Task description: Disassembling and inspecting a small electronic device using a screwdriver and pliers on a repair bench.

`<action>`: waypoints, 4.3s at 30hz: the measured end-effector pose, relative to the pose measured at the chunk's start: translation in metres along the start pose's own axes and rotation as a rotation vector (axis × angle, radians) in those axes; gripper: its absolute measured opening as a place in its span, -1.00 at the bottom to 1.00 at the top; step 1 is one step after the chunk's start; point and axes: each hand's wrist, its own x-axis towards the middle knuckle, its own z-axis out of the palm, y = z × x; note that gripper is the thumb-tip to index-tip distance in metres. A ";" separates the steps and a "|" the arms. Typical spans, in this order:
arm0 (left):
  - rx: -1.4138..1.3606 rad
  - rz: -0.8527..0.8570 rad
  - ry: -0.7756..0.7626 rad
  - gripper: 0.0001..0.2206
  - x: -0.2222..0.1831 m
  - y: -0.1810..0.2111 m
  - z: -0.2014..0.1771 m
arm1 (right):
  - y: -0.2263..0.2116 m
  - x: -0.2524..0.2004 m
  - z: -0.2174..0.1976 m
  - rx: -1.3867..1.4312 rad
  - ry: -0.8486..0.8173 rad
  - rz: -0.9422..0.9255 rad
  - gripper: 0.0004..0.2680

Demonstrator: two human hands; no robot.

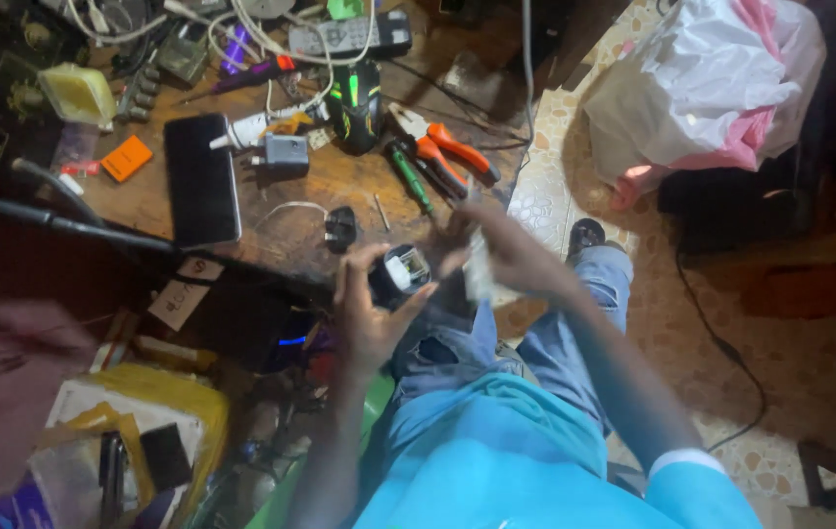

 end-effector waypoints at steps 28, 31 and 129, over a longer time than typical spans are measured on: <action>0.069 -0.063 -0.305 -0.54 0.005 -0.025 -0.008 | -0.009 0.073 -0.049 -0.574 -0.106 0.517 -0.36; 0.076 -0.021 -0.340 -0.53 0.001 -0.025 -0.014 | -0.027 0.053 -0.059 -0.407 0.006 0.641 -0.76; 0.717 0.707 -0.870 -0.27 0.071 0.032 -0.015 | -0.100 -0.012 -0.034 -0.991 -0.546 0.357 -0.75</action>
